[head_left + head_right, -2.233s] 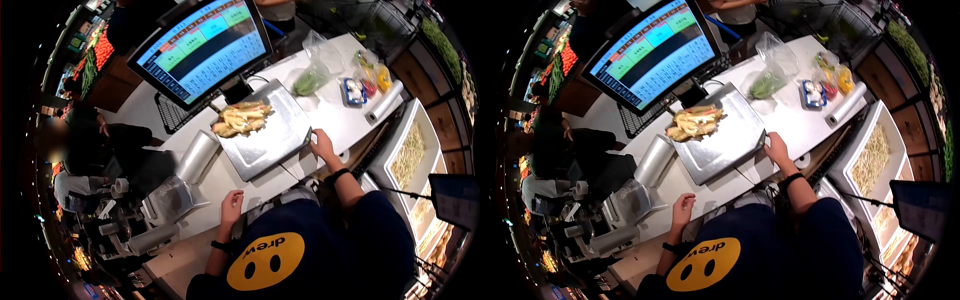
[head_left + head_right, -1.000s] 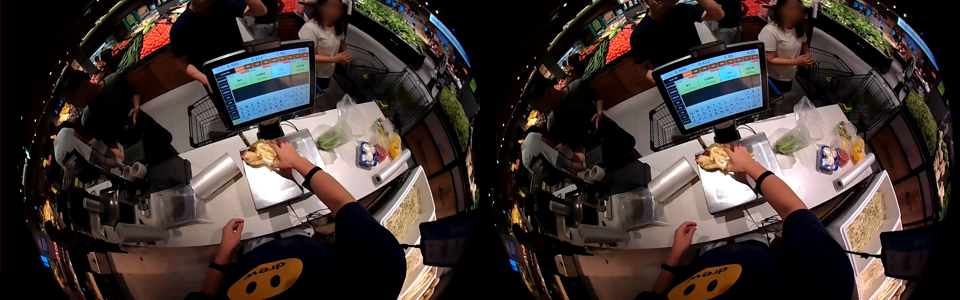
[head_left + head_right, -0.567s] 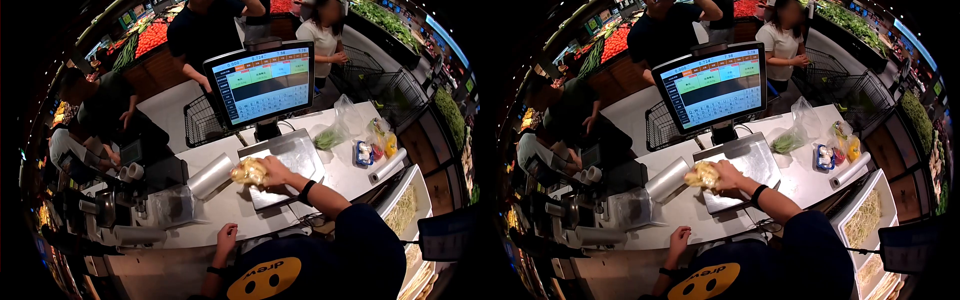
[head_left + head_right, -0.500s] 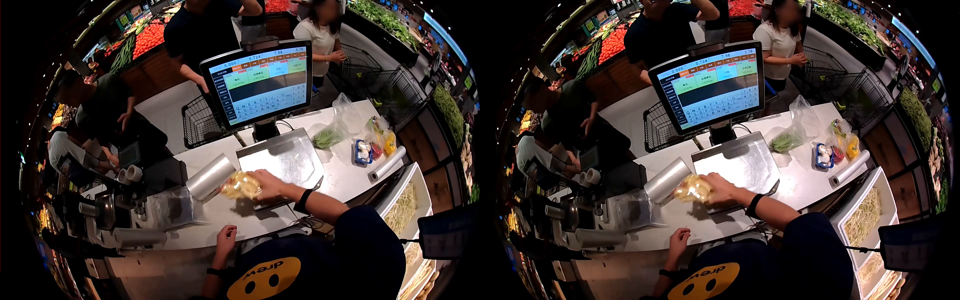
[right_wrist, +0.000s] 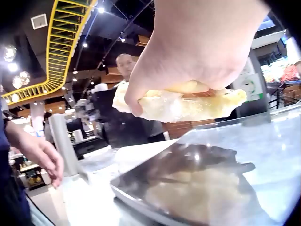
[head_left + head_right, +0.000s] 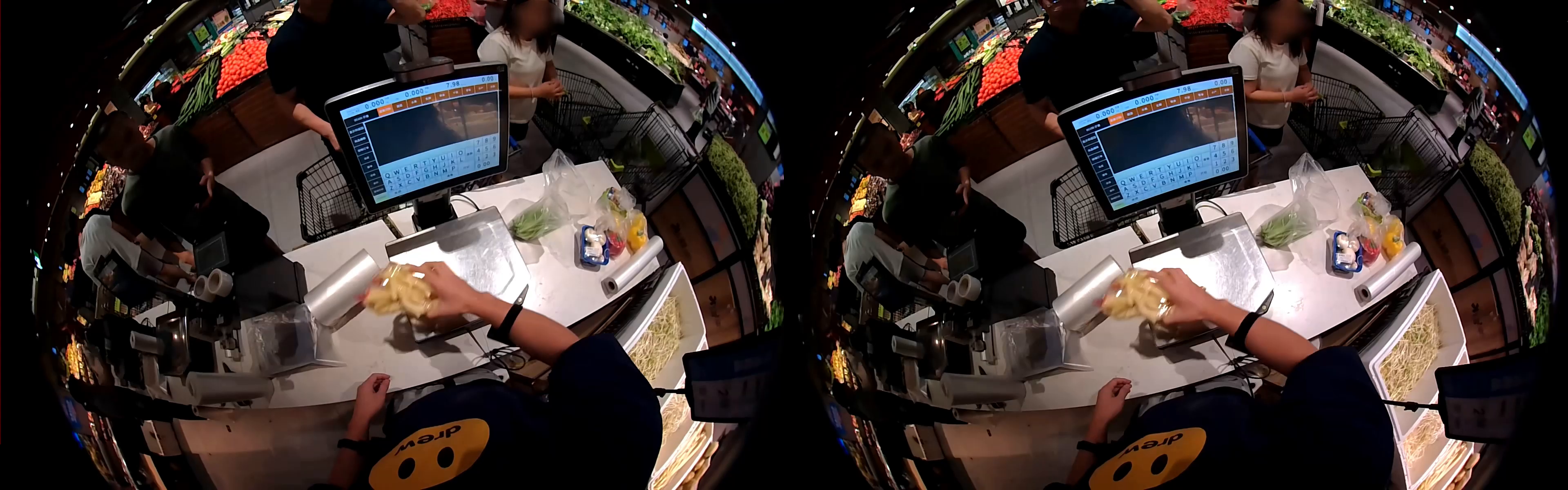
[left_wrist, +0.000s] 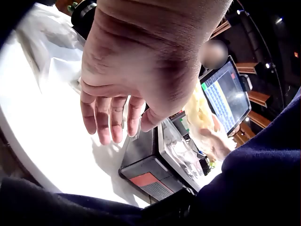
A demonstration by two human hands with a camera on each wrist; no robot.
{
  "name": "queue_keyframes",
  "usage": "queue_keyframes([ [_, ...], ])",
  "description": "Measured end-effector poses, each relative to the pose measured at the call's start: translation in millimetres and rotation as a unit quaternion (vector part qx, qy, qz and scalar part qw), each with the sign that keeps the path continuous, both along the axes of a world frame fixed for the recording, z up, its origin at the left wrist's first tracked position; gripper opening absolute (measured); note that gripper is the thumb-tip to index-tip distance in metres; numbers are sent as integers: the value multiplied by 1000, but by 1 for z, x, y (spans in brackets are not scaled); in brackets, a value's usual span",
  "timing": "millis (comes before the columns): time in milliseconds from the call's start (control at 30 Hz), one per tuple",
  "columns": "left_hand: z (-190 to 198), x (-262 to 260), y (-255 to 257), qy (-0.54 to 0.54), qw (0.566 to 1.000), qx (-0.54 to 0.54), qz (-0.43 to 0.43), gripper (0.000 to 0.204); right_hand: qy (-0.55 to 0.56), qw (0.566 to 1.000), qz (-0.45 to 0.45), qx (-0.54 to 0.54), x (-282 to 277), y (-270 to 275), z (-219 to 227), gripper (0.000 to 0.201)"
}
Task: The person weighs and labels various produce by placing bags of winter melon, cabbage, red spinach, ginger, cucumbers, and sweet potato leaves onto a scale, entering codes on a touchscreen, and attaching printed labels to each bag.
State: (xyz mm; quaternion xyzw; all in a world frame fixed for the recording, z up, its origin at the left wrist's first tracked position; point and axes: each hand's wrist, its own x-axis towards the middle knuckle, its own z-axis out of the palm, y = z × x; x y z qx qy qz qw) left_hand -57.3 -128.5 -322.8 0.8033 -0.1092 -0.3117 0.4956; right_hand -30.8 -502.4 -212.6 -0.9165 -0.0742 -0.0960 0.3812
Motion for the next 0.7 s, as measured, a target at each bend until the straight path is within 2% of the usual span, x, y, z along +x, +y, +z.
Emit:
queue_keyframes([
  [100, 1, -4, -2, -6, 1000, 9, -8, 19, -43, 992, -102, -62, 8, -60, -26, 102],
  [200, -7, -3, -5, -4, 1000, 2, -14, 19, -12, 983, -140, -114, 8, -96, -37, 101],
  [267, -10, -3, -2, 4, 1000, 0, -22, 18, -6, 979, -153, -136, 2, -101, -48, 99],
  [367, -12, 2, -6, 20, 999, -15, -30, 19, 58, 974, -187, -114, -7, -93, -43, 99],
  [433, -1, 3, -11, 16, 998, -18, -51, 20, 79, 963, -207, -152, -7, -89, -52, 97],
  [500, 9, 5, -18, 25, 997, 10, -77, 20, 13, 935, -267, -234, -12, -66, -65, 92],
  [567, 12, 9, -21, 30, 995, 29, -95, 20, 6, 963, -229, -145, -27, -45, -48, 87],
  [700, 19, 15, -30, 22, 986, 71, -149, 21, -60, 975, -203, -72, -44, -6, -66, 74],
])
